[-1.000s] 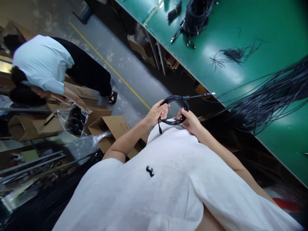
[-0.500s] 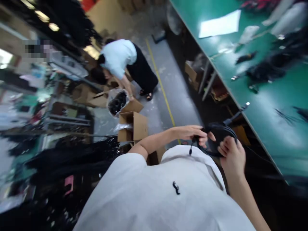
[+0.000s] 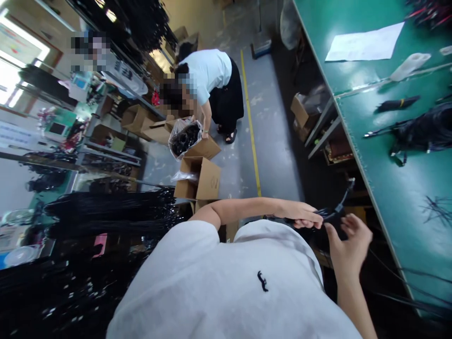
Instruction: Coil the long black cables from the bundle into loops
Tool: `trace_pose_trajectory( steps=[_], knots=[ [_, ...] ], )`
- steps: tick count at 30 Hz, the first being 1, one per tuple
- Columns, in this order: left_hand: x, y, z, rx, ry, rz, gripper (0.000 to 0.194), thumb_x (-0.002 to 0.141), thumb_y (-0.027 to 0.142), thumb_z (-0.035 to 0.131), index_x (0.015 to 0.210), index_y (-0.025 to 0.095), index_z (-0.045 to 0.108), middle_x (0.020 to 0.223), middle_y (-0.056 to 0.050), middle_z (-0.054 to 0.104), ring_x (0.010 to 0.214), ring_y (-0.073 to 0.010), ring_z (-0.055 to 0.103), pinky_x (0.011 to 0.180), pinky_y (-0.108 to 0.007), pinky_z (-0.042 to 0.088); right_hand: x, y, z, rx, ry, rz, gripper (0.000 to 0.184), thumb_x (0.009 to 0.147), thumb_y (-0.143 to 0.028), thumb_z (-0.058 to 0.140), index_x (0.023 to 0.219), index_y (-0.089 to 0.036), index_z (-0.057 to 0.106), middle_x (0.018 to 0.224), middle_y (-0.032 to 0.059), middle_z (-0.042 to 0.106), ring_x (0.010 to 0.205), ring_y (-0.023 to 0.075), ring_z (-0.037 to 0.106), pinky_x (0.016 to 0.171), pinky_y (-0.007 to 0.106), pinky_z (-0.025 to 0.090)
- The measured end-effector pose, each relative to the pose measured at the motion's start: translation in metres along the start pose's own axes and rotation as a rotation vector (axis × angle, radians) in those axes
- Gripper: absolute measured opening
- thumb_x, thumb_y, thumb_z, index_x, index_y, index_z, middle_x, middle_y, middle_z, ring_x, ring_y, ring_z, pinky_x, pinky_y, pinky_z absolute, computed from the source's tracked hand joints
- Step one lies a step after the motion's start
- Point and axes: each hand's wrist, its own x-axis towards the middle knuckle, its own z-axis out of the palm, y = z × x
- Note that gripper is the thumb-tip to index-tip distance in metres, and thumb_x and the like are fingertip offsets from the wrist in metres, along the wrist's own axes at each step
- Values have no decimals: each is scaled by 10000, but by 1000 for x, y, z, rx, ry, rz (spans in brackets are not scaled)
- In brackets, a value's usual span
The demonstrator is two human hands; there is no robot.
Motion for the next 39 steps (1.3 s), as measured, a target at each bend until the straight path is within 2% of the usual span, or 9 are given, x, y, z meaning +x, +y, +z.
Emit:
trace_pose_trajectory(
  steps=[2, 5, 7, 12, 17, 21, 24, 28, 39],
  knots=[
    [5, 0, -1, 70, 32, -63, 325, 758, 466, 756, 651, 186, 633, 538, 26, 389, 449, -93, 297, 412, -255, 266, 8, 0, -13, -243, -14, -279, 508, 885, -362, 577, 1379, -288, 480, 1349, 174, 530, 1291, 362, 493, 1036, 581, 429],
    [11, 2, 5, 78, 21, -127, 362, 781, 495, 715, 607, 197, 607, 501, 30, 347, 445, -106, 266, 408, -282, 241, 24, 1, -21, -335, -354, -608, 506, 931, -181, 415, 1425, -268, 485, 1328, 127, 596, 1249, 291, 555, 1144, 548, 323],
    [11, 7, 15, 64, 56, -145, 386, 773, 537, 701, 631, 194, 593, 491, 44, 321, 447, -102, 239, 411, -284, 231, 33, 3, -18, -304, -467, -673, 500, 943, -133, 342, 1415, -189, 498, 1223, 138, 648, 1141, 257, 607, 1124, 504, 353],
    [15, 26, 28, 94, 195, -158, 446, 787, 580, 658, 692, 166, 526, 571, 30, 439, 491, -80, 323, 459, -238, 274, 46, 19, -7, -216, -479, -656, 397, 1017, -253, 311, 1225, -91, 607, 1038, 165, 671, 977, 253, 607, 986, 450, 448],
    [36, 37, 33, 72, 351, -204, 438, 746, 517, 737, 879, 134, 574, 605, 68, 419, 480, -43, 309, 467, -188, 259, 58, 69, -31, -35, -326, -418, 335, 993, -322, 450, 1252, -165, 594, 1267, 141, 606, 1166, 224, 544, 1003, 374, 442],
    [50, 46, 39, 33, 570, -135, 400, 731, 471, 764, 851, 138, 579, 569, 93, 356, 447, -21, 243, 451, -169, 234, 84, 168, -96, -110, 97, 243, 231, 966, -284, 456, 1048, -179, 645, 1077, 113, 644, 1038, 215, 567, 965, 364, 441],
    [58, 58, 48, -1, 616, -100, 368, 743, 456, 764, 851, 149, 593, 563, 90, 358, 447, -24, 264, 459, -168, 268, 114, 245, -135, -330, 149, 611, 199, 927, -215, 479, 1040, -143, 626, 1130, 155, 602, 977, 224, 558, 921, 373, 437],
    [69, 72, 65, -28, 617, -64, 380, 736, 472, 774, 847, 152, 603, 551, 86, 362, 442, -25, 275, 459, -171, 283, 133, 294, -147, -482, -89, 688, 210, 906, -189, 506, 1071, -99, 600, 1199, 219, 556, 978, 247, 558, 879, 383, 434],
    [94, 74, 77, 17, 553, -19, 404, 767, 494, 748, 879, 138, 593, 573, 68, 399, 474, -44, 324, 476, -185, 315, 127, 307, -154, -561, -188, 725, 191, 848, -187, 501, 939, -111, 652, 1015, 181, 636, 888, 242, 569, 804, 355, 439]
  ],
)
